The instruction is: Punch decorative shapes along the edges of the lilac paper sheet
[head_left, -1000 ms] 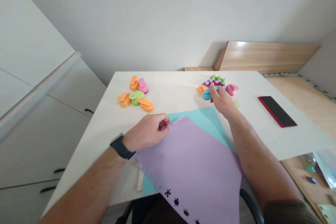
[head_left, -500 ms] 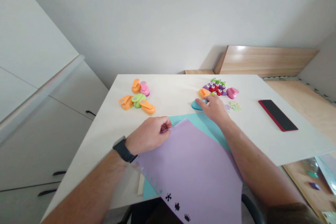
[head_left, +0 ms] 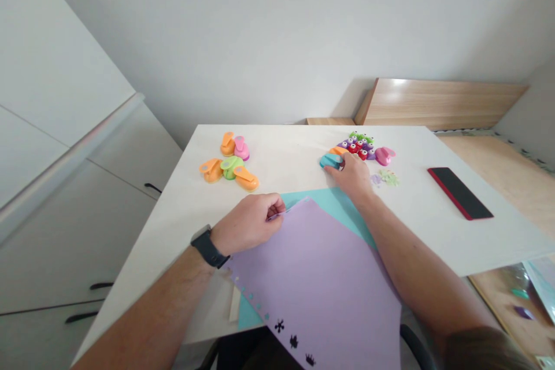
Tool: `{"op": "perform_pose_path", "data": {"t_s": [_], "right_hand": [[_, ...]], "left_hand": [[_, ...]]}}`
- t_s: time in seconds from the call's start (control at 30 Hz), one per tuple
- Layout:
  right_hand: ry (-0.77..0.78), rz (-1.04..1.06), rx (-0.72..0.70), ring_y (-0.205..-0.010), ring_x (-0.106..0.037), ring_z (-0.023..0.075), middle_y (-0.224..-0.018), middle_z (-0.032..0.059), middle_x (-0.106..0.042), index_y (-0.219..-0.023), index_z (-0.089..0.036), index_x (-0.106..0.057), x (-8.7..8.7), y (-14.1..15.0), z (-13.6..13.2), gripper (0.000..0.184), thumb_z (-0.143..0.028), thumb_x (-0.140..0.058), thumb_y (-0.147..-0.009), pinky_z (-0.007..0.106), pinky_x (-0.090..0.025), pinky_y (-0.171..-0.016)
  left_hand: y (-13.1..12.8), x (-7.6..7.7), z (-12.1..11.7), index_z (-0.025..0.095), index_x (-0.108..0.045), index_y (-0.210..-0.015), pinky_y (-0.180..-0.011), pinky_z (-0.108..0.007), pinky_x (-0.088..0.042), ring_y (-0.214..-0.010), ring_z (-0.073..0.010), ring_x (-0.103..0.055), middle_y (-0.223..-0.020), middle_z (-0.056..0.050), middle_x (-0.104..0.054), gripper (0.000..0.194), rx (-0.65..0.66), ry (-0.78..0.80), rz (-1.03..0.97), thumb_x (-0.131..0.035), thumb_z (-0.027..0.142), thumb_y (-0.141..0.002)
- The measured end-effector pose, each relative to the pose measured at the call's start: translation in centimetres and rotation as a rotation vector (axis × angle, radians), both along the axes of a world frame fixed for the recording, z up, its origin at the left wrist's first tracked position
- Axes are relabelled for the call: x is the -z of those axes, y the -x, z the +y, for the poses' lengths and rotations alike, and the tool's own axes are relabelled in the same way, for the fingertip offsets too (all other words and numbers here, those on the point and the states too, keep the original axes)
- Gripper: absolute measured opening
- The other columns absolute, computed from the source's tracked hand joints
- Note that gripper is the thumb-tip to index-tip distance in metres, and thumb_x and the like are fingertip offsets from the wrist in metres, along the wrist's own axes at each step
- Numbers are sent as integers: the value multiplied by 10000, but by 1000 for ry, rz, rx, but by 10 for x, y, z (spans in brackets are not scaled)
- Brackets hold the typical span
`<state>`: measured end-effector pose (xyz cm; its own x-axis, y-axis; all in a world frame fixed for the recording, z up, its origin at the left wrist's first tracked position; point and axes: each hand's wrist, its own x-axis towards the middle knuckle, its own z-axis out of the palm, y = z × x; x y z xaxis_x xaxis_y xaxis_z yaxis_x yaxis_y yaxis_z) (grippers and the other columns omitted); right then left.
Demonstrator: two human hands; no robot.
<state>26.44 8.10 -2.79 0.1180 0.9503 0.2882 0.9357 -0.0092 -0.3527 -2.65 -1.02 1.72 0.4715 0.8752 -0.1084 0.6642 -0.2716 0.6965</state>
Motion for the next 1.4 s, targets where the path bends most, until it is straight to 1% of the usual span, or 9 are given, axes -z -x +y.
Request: {"op": "perform_pose_path", "data": {"t_s": [0.13,0.27,0.43,0.6,0.7,0.83,1.13,1.3,1.4], "right_hand": [[13,-52,116,-898,-608,270,-983,122,-673,-961,-185,-609,-4,-8,6,381,-546,-656,-850,379,-429,-778],[46,-73,148,-890,-618,289,-999,161,-681,-1001,-167,-617,-9,-16,9,418,-567,-619,-883,400,-419,-772],[64,-80,220,-940,-644,331,-1054,195,-700,-1020,-163,-632,-8,-21,16,466,-605,-619,-872,430,-438,-785],[53,-89,233,-986,-654,336,-1095,172,-698,-1057,-174,-631,-8,-20,15,481,-616,-610,-871,437,-465,-813],[15,-102,242,-1003,-655,331,-1121,158,-691,-1157,-190,-607,-9,-17,13,504,-602,-627,-867,425,-479,-812],[-1,-113,207,-1027,-658,319,-1161,141,-688,-1257,-229,-581,-9,-15,12,506,-576,-615,-890,404,-483,-818],[22,-97,258,-1017,-659,333,-1166,169,-705,-1301,-208,-569,-9,-21,18,514,-540,-601,-910,420,-464,-838],[34,-61,294,-1015,-649,347,-1139,205,-703,-1293,-157,-567,-11,-27,19,545,-540,-599,-906,433,-449,-841],[19,-40,299,-1015,-647,348,-1148,213,-698,-1313,-139,-548,-15,-27,15,594,-556,-604,-894,433,-453,-849]], "left_hand": [[0,1,0,207,-652,-893,-688,-283,-463,-752,-169,-672,-822,1,-715,110,-1,-1,4,-562,234,-837],[0,2,0,207,-651,-894,-694,-284,-467,-754,-170,-671,-825,1,-715,111,-6,-9,2,-563,229,-832],[0,3,1,209,-650,-901,-697,-285,-468,-753,-168,-671,-825,6,-713,115,-5,-17,-7,-562,225,-828],[0,2,0,207,-649,-902,-689,-289,-468,-747,-171,-669,-820,1,-710,115,-11,-9,-6,-561,244,-838],[0,2,0,207,-649,-904,-692,-291,-469,-753,-175,-670,-825,-5,-712,119,-16,-3,-9,-558,259,-847],[0,2,1,209,-641,-912,-698,-289,-465,-760,-177,-666,-829,-6,-710,119,-20,5,-18,-560,274,-855],[1,3,1,218,-596,-876,-625,-277,-355,-665,-150,-560,-733,32,-619,86,-11,-68,24,-553,293,-878],[-1,3,1,212,-560,-818,-603,-278,-310,-643,-146,-524,-693,38,-568,184,-26,-83,29,-584,378,-893],[-2,4,2,209,-555,-805,-603,-278,-302,-641,-145,-516,-688,36,-562,231,-31,-88,30,-570,413,-914]]}}
